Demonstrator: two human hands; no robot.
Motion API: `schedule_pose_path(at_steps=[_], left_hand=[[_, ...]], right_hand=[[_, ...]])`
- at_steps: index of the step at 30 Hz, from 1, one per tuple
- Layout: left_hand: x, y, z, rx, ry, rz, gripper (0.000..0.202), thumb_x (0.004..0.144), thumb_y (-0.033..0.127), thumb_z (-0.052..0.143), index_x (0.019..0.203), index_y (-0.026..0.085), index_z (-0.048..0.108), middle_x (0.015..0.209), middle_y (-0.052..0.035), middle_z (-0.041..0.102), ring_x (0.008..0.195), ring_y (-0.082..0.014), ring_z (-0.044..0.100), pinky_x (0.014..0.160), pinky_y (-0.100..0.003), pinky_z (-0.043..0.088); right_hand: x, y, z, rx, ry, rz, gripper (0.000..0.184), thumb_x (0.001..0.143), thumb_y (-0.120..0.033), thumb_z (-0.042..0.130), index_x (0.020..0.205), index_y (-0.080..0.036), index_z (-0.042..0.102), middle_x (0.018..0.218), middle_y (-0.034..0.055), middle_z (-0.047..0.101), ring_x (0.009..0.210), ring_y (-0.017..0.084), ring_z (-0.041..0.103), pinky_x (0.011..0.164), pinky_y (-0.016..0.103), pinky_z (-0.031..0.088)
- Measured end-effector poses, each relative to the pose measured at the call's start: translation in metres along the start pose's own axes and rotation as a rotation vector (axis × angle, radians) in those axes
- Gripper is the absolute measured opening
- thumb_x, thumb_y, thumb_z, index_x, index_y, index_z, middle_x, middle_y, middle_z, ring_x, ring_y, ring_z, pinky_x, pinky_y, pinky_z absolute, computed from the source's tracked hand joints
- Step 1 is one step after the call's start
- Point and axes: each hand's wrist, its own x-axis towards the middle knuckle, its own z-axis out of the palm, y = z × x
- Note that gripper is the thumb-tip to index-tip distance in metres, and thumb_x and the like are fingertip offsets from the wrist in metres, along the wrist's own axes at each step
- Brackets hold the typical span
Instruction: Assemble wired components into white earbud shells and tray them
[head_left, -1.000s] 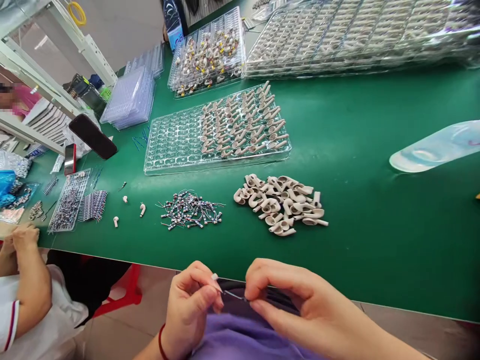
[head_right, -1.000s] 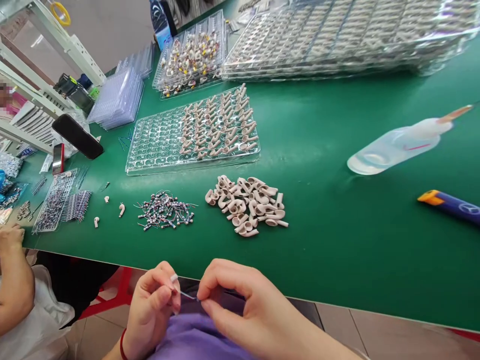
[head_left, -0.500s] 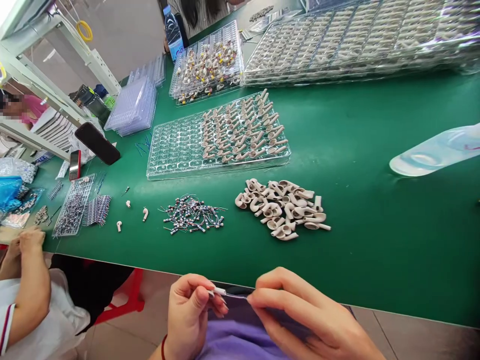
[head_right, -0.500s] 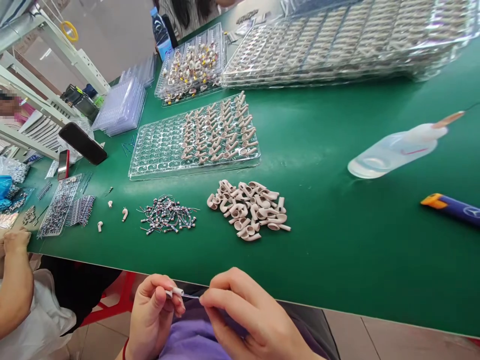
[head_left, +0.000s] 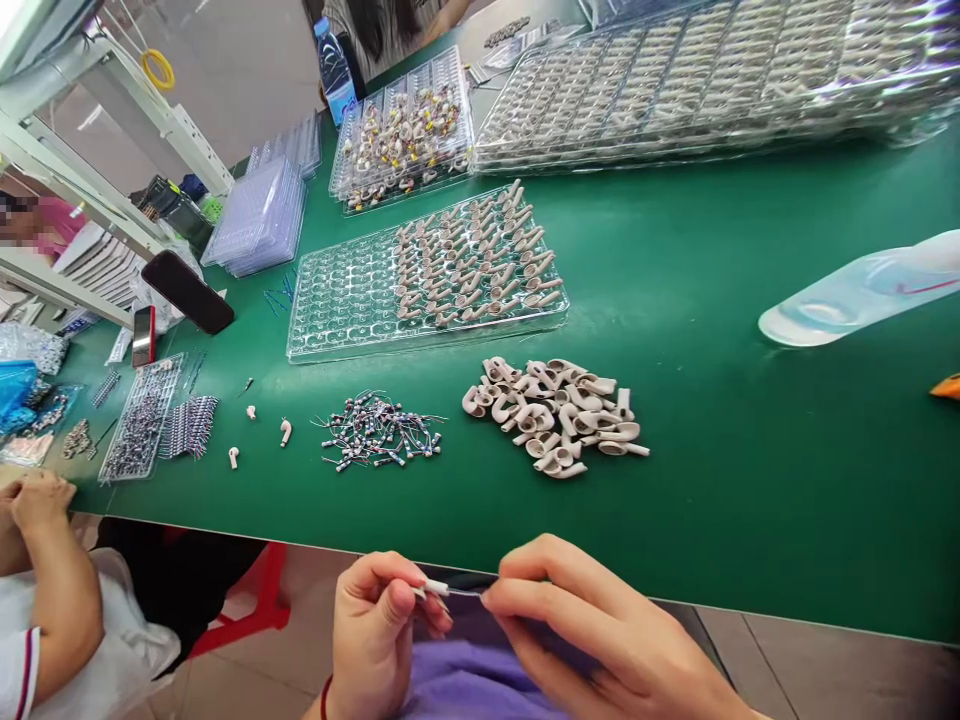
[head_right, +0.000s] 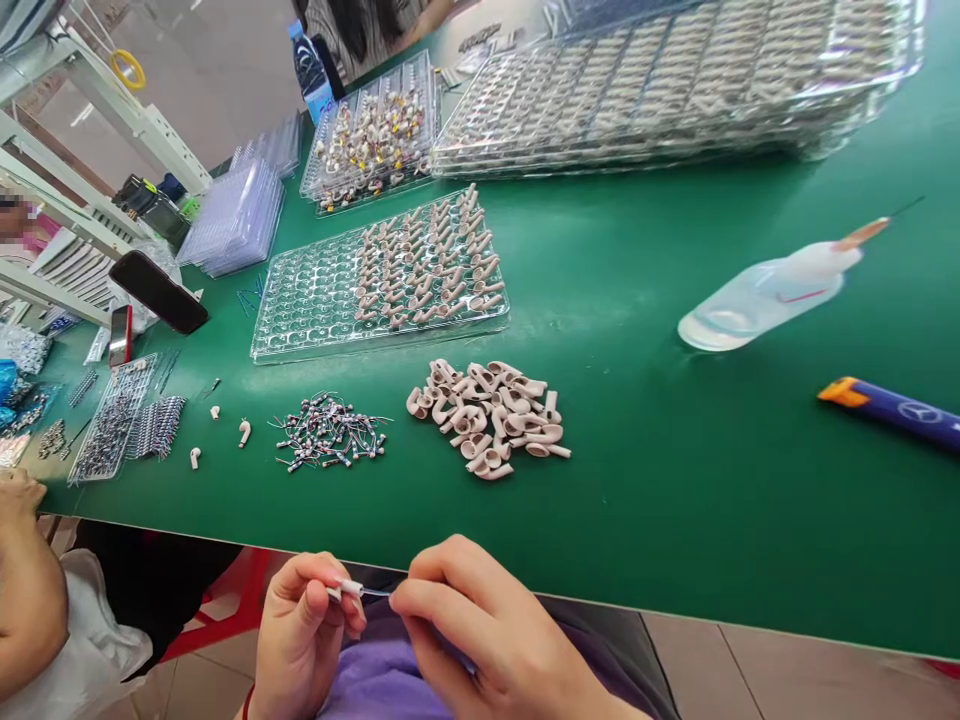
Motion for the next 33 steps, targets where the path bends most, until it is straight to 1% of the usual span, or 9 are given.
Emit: schedule_pose_path(at_steps=[5, 9, 12, 17, 22, 29, 33], left_hand=[[-0.001, 0.000, 0.000, 0.068, -0.020, 0.037, 0.015, 0.070, 0.035, 0.083, 0.074, 0.021, 0.078, 0.062, 0.0005, 0.069, 0.055, -0.0098, 0.067, 0.053, -0.015, 0.054], [-0.003, 0.002, 0.001, 0.092, -0.040, 0.011, 0.019, 0.068, 0.037, 0.085, 0.078, 0.022, 0.079, 0.064, -0.0002, 0.071, 0.057, -0.0100, 0.068, 0.056, -0.015, 0.055], [-0.004, 0.002, 0.002, 0.086, -0.059, -0.024, 0.020, 0.065, 0.034, 0.087, 0.079, 0.022, 0.079, 0.067, -0.0005, 0.073, 0.058, -0.0099, 0.069, 0.057, -0.014, 0.055], [-0.004, -0.001, 0.000, 0.078, -0.079, -0.066, 0.017, 0.067, 0.027, 0.086, 0.081, 0.021, 0.079, 0.069, -0.0019, 0.076, 0.060, -0.0105, 0.070, 0.060, -0.015, 0.056], [-0.005, -0.003, -0.002, 0.074, -0.088, -0.069, 0.018, 0.067, 0.025, 0.086, 0.082, 0.019, 0.079, 0.069, -0.0026, 0.076, 0.060, -0.0118, 0.070, 0.060, -0.018, 0.057], [-0.007, -0.002, -0.004, 0.127, -0.163, -0.033, 0.015, 0.073, 0.025, 0.082, 0.087, 0.022, 0.079, 0.076, -0.0009, 0.074, 0.066, -0.0100, 0.069, 0.064, -0.016, 0.055], [-0.009, -0.002, -0.006, 0.139, -0.220, -0.012, 0.015, 0.080, 0.031, 0.077, 0.091, 0.021, 0.077, 0.080, -0.0018, 0.072, 0.069, -0.0106, 0.068, 0.067, -0.018, 0.054]], right_hand=[[0.001, -0.002, 0.000, -0.004, -0.014, -0.024, 0.022, 0.086, -0.004, 0.051, 0.094, -0.022, 0.060, 0.078, 0.0035, 0.062, 0.066, 0.011, 0.062, 0.061, 0.017, 0.055], [0.000, -0.001, 0.002, 0.023, 0.008, -0.009, 0.021, 0.087, -0.004, 0.050, 0.094, -0.022, 0.056, 0.077, 0.0018, 0.062, 0.065, 0.011, 0.061, 0.061, 0.018, 0.055], [-0.001, 0.000, 0.005, 0.061, 0.043, 0.016, 0.020, 0.086, -0.004, 0.051, 0.094, -0.022, 0.054, 0.076, 0.0006, 0.062, 0.066, 0.011, 0.062, 0.062, 0.018, 0.055], [-0.005, 0.002, 0.009, 0.117, 0.024, 0.014, 0.023, 0.087, -0.003, 0.050, 0.098, -0.023, 0.052, 0.079, 0.0008, 0.062, 0.068, 0.011, 0.062, 0.063, 0.018, 0.055], [-0.008, 0.004, 0.010, 0.157, 0.024, 0.073, 0.019, 0.090, -0.006, 0.050, 0.098, -0.024, 0.050, 0.080, -0.0002, 0.062, 0.068, 0.010, 0.062, 0.061, 0.018, 0.055], [-0.010, 0.005, 0.010, 0.136, 0.025, 0.166, 0.016, 0.090, -0.011, 0.054, 0.097, -0.026, 0.054, 0.080, -0.0031, 0.065, 0.068, 0.009, 0.065, 0.063, 0.015, 0.055], [-0.009, 0.004, 0.012, 0.145, 0.034, 0.175, 0.018, 0.090, -0.011, 0.055, 0.098, -0.026, 0.056, 0.081, -0.0041, 0.067, 0.070, 0.008, 0.067, 0.066, 0.013, 0.055]])
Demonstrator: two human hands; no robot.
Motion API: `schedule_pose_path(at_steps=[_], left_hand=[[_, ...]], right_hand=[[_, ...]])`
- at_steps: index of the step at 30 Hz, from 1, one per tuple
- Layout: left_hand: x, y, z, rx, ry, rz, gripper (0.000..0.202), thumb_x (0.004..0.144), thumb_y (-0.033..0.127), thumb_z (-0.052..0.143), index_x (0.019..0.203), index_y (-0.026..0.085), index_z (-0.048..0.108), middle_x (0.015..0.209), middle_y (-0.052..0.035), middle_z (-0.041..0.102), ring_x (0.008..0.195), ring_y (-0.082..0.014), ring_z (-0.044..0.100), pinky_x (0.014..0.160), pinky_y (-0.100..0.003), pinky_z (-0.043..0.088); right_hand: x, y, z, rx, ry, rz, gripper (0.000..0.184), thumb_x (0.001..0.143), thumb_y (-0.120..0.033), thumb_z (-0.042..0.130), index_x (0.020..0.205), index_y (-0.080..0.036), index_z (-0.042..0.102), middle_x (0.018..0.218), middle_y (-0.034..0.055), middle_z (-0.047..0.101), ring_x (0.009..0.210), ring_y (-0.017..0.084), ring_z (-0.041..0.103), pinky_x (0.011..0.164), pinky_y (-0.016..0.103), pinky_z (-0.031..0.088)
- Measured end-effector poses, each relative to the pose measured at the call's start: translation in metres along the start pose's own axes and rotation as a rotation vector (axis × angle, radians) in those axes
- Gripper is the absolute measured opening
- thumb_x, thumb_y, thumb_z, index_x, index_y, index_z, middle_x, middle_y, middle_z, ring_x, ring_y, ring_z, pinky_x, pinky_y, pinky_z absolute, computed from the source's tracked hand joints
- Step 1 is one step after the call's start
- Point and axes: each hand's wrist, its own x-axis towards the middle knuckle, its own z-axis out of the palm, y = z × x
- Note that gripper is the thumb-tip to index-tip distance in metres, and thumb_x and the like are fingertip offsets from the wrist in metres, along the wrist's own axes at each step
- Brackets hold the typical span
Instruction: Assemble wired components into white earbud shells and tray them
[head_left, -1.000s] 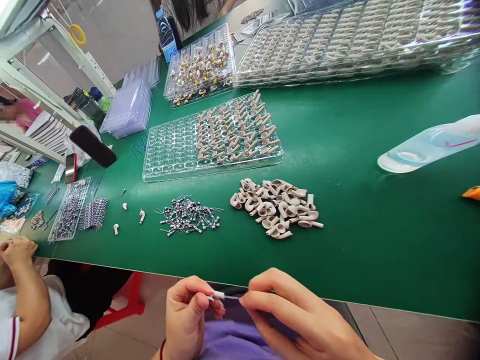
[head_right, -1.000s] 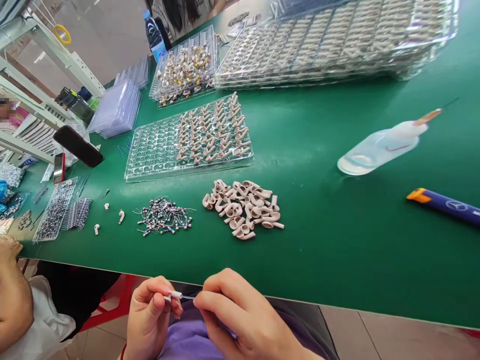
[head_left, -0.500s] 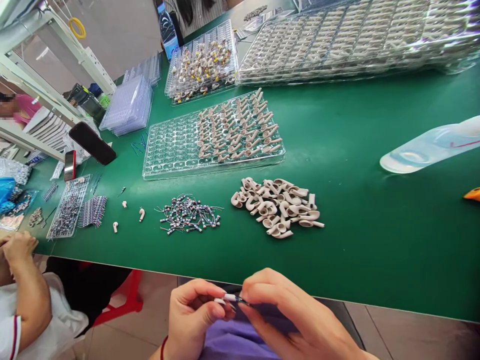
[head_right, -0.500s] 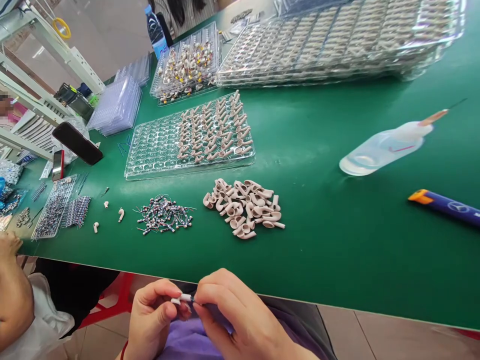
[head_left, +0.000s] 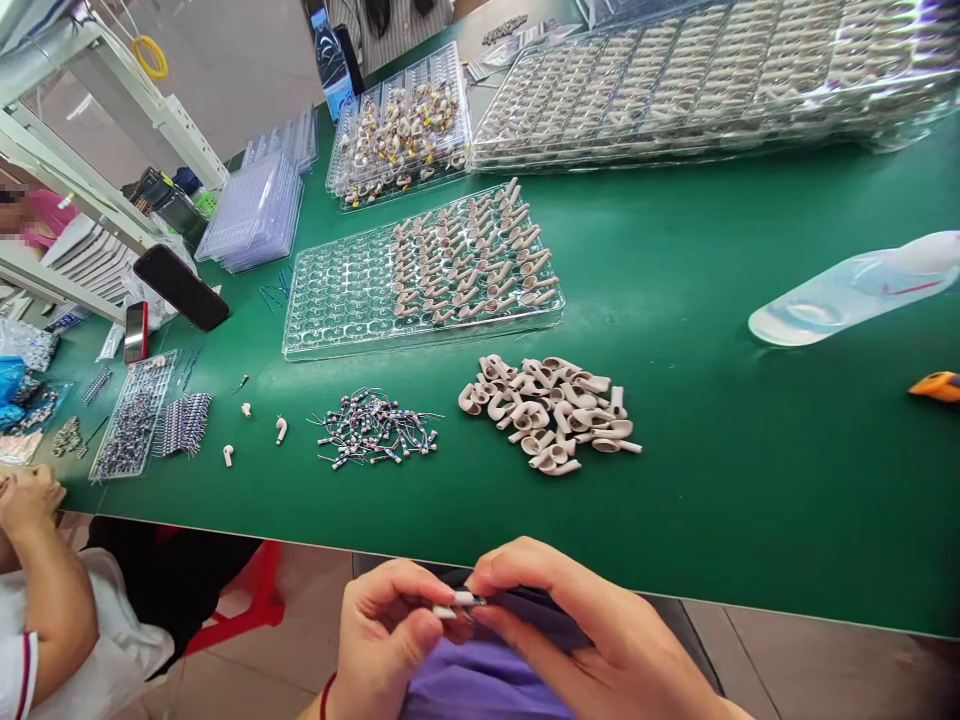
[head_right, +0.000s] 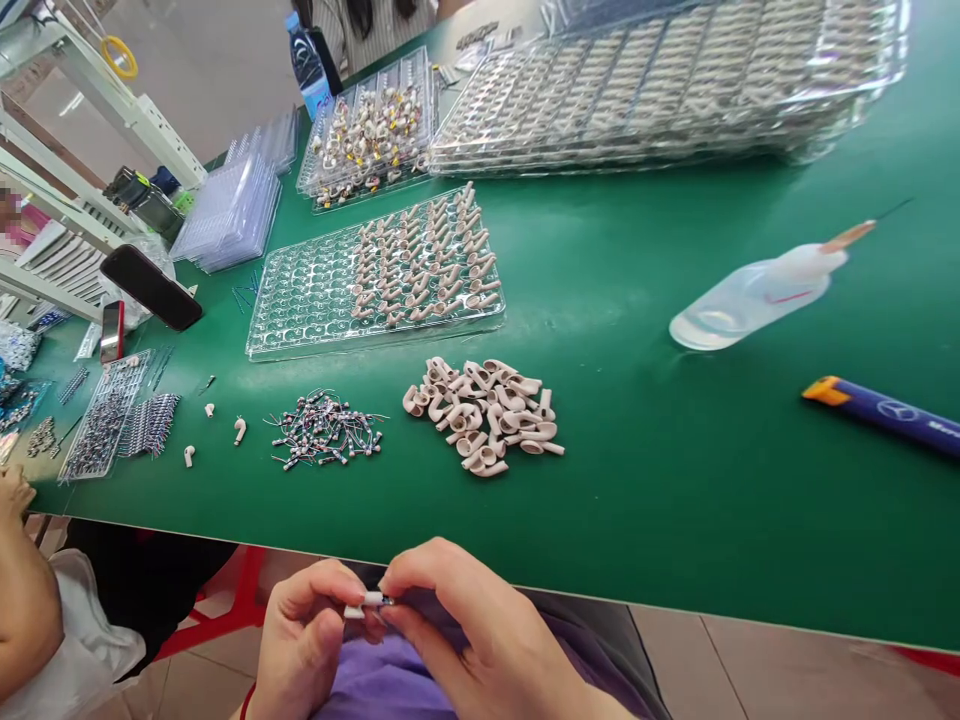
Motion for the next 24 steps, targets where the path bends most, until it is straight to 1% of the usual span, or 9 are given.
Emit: schedule_pose_path(at_steps=[4, 7, 9, 12, 16, 20, 24], left_hand=[[0.001, 0.000, 0.001, -0.007, -0.009, -0.009, 0.009, 0.080, 0.025, 0.077, 0.088, 0.022, 0.076, 0.077, 0.0005, 0.071, 0.067, -0.0083, 0.066, 0.067, -0.016, 0.052], [0.001, 0.001, 0.003, -0.007, 0.005, -0.022, 0.011, 0.078, 0.023, 0.078, 0.089, 0.022, 0.076, 0.078, 0.0000, 0.072, 0.069, -0.0087, 0.067, 0.068, -0.016, 0.052], [0.000, 0.002, 0.004, -0.015, 0.021, -0.044, 0.016, 0.077, 0.022, 0.079, 0.092, 0.022, 0.075, 0.080, -0.0008, 0.074, 0.070, -0.0094, 0.068, 0.068, -0.017, 0.053], [0.000, 0.003, 0.004, 0.005, 0.035, -0.104, 0.020, 0.074, 0.021, 0.081, 0.093, 0.021, 0.076, 0.080, -0.0025, 0.076, 0.071, -0.0108, 0.069, 0.069, -0.017, 0.053], [0.002, 0.005, 0.004, 0.056, 0.043, -0.186, 0.015, 0.072, 0.021, 0.082, 0.086, 0.017, 0.077, 0.079, -0.0035, 0.075, 0.069, -0.0104, 0.066, 0.067, -0.018, 0.052], [0.004, 0.004, 0.004, 0.037, 0.041, -0.200, 0.012, 0.071, 0.020, 0.083, 0.082, 0.018, 0.077, 0.075, -0.0019, 0.074, 0.065, -0.0089, 0.064, 0.064, -0.017, 0.050], [0.004, 0.001, 0.004, 0.008, 0.052, -0.225, 0.011, 0.071, 0.022, 0.083, 0.079, 0.018, 0.077, 0.074, -0.0021, 0.073, 0.062, -0.0093, 0.065, 0.062, -0.018, 0.051]], right_hand=[[-0.001, -0.001, -0.002, 0.053, -0.024, 0.038, 0.023, 0.087, -0.009, 0.059, 0.100, -0.028, 0.057, 0.085, -0.0061, 0.069, 0.074, 0.006, 0.068, 0.071, 0.011, 0.054], [-0.001, 0.000, -0.007, 0.102, -0.070, 0.098, 0.029, 0.084, -0.010, 0.064, 0.104, -0.030, 0.058, 0.090, -0.0062, 0.070, 0.079, 0.007, 0.068, 0.074, 0.011, 0.054], [-0.001, 0.001, -0.010, 0.141, -0.111, 0.106, 0.025, 0.086, -0.011, 0.063, 0.103, -0.029, 0.061, 0.090, -0.0048, 0.069, 0.079, 0.008, 0.068, 0.073, 0.012, 0.054], [0.000, 0.004, -0.011, 0.189, -0.150, 0.086, 0.018, 0.091, -0.013, 0.057, 0.099, -0.027, 0.064, 0.085, -0.0028, 0.068, 0.075, 0.008, 0.066, 0.069, 0.014, 0.054], [-0.001, 0.006, -0.008, 0.190, -0.112, 0.054, 0.021, 0.089, -0.009, 0.059, 0.100, -0.026, 0.066, 0.085, -0.0009, 0.068, 0.074, 0.009, 0.066, 0.068, 0.014, 0.054], [-0.003, 0.006, -0.009, 0.204, -0.104, 0.040, 0.028, 0.087, -0.006, 0.060, 0.105, -0.027, 0.067, 0.085, -0.0008, 0.069, 0.074, 0.009, 0.067, 0.068, 0.013, 0.054], [-0.001, 0.006, -0.010, 0.218, -0.115, 0.020, 0.027, 0.086, -0.005, 0.061, 0.102, -0.026, 0.068, 0.084, -0.0003, 0.069, 0.073, 0.009, 0.067, 0.068, 0.014, 0.055]])
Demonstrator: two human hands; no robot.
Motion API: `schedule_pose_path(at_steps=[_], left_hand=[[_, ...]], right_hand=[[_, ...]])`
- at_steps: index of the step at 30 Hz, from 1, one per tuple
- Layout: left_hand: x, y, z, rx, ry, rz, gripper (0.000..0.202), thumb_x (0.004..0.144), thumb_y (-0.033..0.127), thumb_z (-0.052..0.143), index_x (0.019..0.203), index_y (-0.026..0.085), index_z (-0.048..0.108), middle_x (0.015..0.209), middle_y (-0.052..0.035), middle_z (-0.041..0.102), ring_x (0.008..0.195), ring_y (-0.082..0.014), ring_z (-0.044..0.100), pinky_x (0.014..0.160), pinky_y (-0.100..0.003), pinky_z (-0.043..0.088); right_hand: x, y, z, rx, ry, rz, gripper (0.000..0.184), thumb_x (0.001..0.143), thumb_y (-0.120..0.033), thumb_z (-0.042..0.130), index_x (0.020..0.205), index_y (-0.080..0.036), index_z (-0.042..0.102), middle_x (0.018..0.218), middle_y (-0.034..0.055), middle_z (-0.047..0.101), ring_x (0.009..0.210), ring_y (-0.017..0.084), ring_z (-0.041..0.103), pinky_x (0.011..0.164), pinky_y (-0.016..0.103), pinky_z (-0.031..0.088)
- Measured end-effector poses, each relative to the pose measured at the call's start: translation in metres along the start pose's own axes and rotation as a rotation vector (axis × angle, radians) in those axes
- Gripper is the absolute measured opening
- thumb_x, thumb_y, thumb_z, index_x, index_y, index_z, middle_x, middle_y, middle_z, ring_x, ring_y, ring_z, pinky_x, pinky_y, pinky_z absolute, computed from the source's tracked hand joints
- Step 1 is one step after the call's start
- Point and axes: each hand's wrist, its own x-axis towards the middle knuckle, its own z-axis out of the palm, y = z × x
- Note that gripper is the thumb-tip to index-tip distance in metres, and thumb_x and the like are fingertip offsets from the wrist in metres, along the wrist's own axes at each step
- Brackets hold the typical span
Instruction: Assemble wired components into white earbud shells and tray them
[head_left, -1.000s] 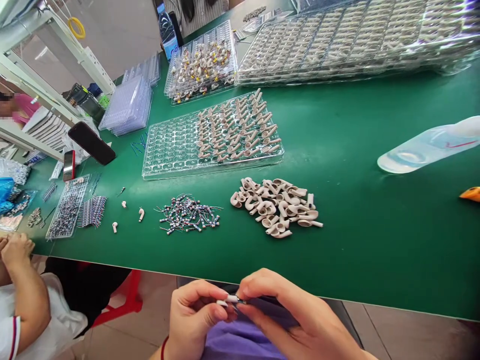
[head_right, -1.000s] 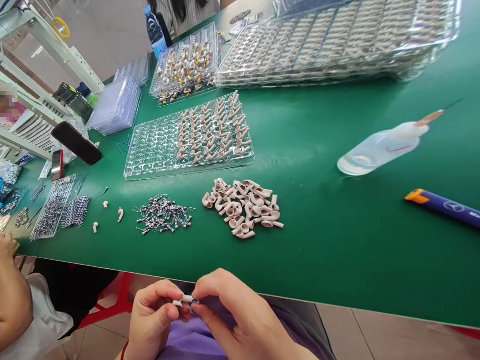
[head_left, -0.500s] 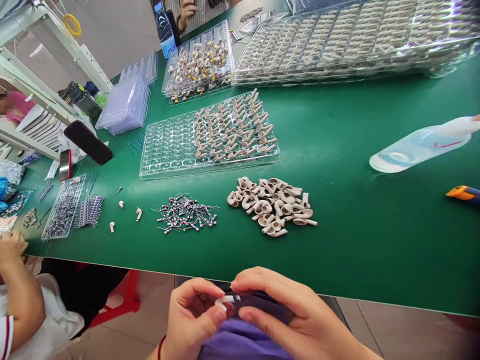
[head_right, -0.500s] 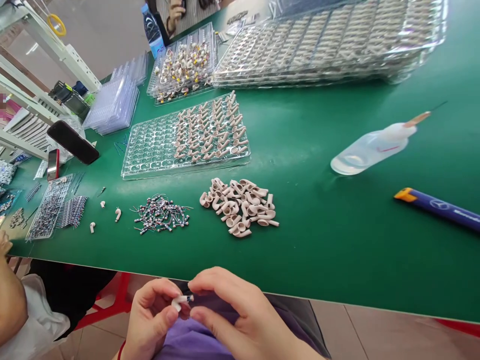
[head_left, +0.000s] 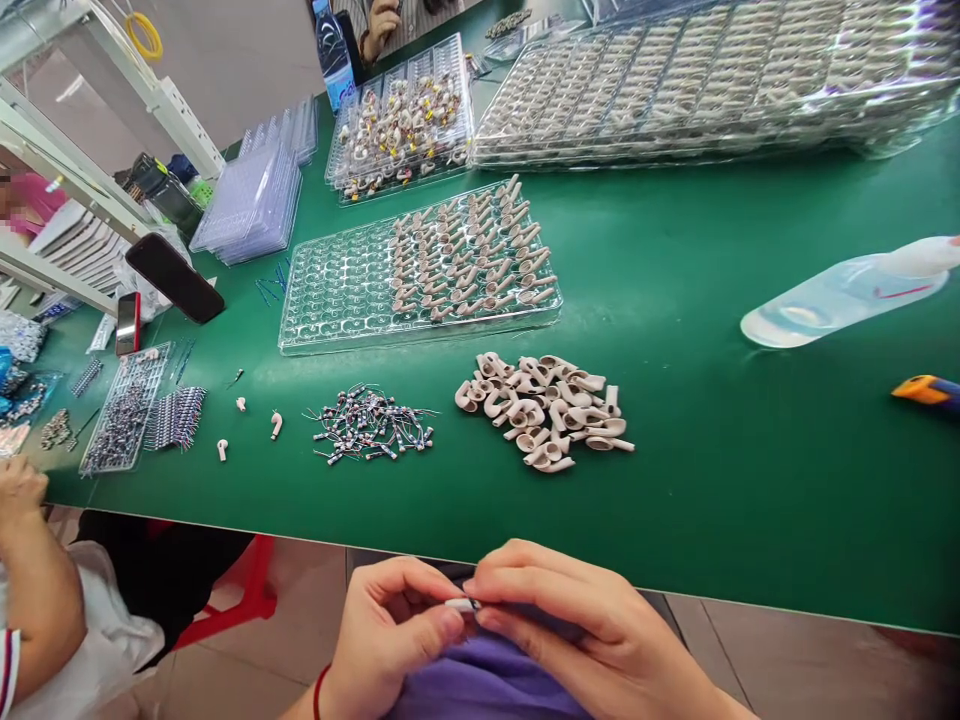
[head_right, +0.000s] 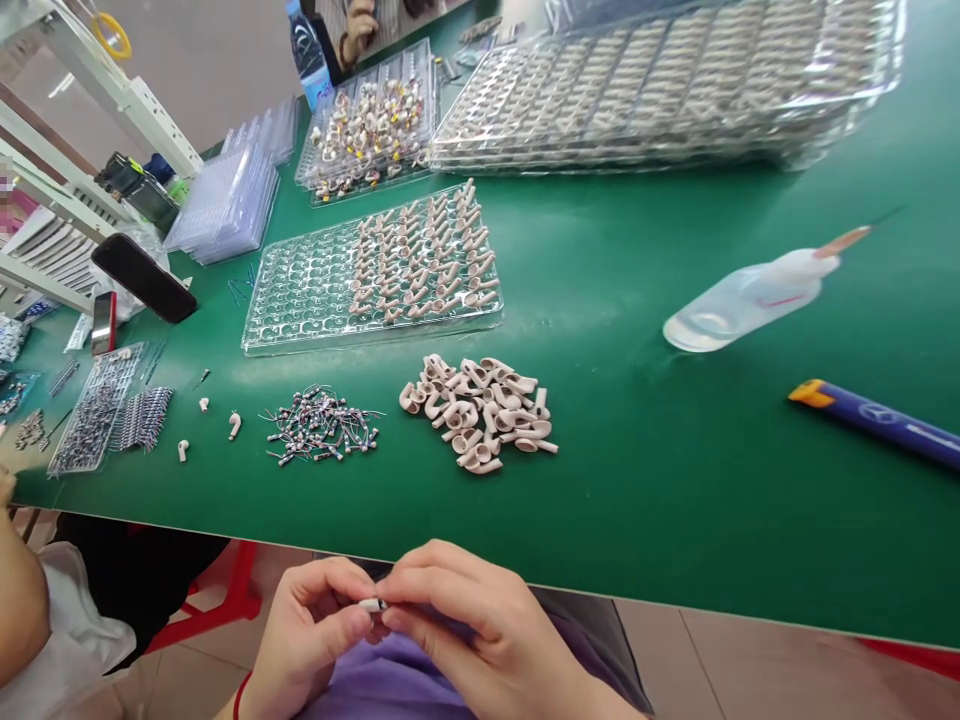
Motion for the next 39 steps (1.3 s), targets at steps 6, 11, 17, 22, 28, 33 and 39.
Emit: schedule_pose_path(at_steps=[6, 11, 17, 22, 28, 33, 39], left_hand=[[0.001, 0.001, 0.002, 0.011, 0.032, -0.020, 0.011, 0.069, 0.022, 0.084, 0.074, 0.016, 0.076, 0.070, -0.0022, 0.072, 0.057, -0.0097, 0.064, 0.057, -0.018, 0.051], [0.000, 0.003, 0.005, 0.105, 0.086, 0.068, 0.010, 0.069, 0.021, 0.083, 0.072, 0.016, 0.075, 0.069, -0.0022, 0.069, 0.060, -0.0097, 0.060, 0.059, -0.019, 0.049], [0.000, 0.006, 0.008, 0.159, 0.110, 0.125, 0.010, 0.067, 0.021, 0.082, 0.070, 0.015, 0.075, 0.068, -0.0033, 0.067, 0.061, -0.0112, 0.059, 0.059, -0.020, 0.047], [0.001, 0.005, 0.008, 0.145, 0.085, 0.125, 0.008, 0.068, 0.020, 0.082, 0.071, 0.017, 0.076, 0.069, -0.0024, 0.068, 0.063, -0.0101, 0.059, 0.060, -0.019, 0.047], [0.001, 0.009, 0.007, 0.270, 0.059, 0.143, 0.010, 0.075, 0.027, 0.078, 0.076, 0.017, 0.076, 0.072, -0.0040, 0.071, 0.063, -0.0127, 0.063, 0.062, -0.022, 0.051], [0.018, 0.016, -0.002, 0.961, 0.124, 0.691, 0.016, 0.084, 0.016, 0.067, 0.096, 0.022, 0.076, 0.089, -0.0077, 0.075, 0.077, -0.0177, 0.067, 0.069, -0.027, 0.054], [0.040, 0.010, -0.006, 1.503, 0.253, 0.938, 0.021, 0.089, 0.016, 0.061, 0.103, 0.025, 0.075, 0.091, -0.0084, 0.074, 0.075, -0.0195, 0.063, 0.069, -0.032, 0.053]], right_hand=[[0.001, -0.001, 0.000, 0.005, -0.003, -0.022, 0.026, 0.086, -0.005, 0.062, 0.102, -0.025, 0.071, 0.084, 0.0016, 0.071, 0.072, 0.010, 0.068, 0.067, 0.015, 0.056], [0.000, -0.002, 0.002, -0.009, 0.017, 0.003, 0.015, 0.090, -0.015, 0.062, 0.097, -0.022, 0.073, 0.080, 0.0041, 0.072, 0.069, 0.012, 0.069, 0.064, 0.017, 0.057], [0.002, -0.003, 0.005, 0.039, 0.043, 0.018, 0.014, 0.090, -0.017, 0.063, 0.096, -0.023, 0.074, 0.077, 0.0037, 0.071, 0.067, 0.012, 0.069, 0.062, 0.018, 0.057], [0.002, -0.002, 0.006, 0.074, 0.052, 0.017, 0.017, 0.088, -0.015, 0.064, 0.097, -0.024, 0.074, 0.078, 0.0026, 0.071, 0.068, 0.012, 0.069, 0.063, 0.017, 0.057], [0.002, -0.001, 0.004, 0.012, 0.067, -0.002, 0.014, 0.090, -0.018, 0.063, 0.096, -0.024, 0.074, 0.079, 0.0025, 0.072, 0.067, 0.012, 0.070, 0.062, 0.016, 0.057], [0.003, 0.007, -0.013, -0.313, 0.228, 0.036, 0.015, 0.088, -0.028, 0.065, 0.102, -0.023, 0.070, 0.083, 0.0039, 0.073, 0.070, 0.015, 0.071, 0.064, 0.019, 0.059], [-0.004, 0.024, -0.020, -0.477, 0.304, 0.042, 0.012, 0.088, -0.030, 0.063, 0.099, -0.031, 0.067, 0.090, 0.0031, 0.072, 0.073, 0.019, 0.072, 0.069, 0.022, 0.059]])
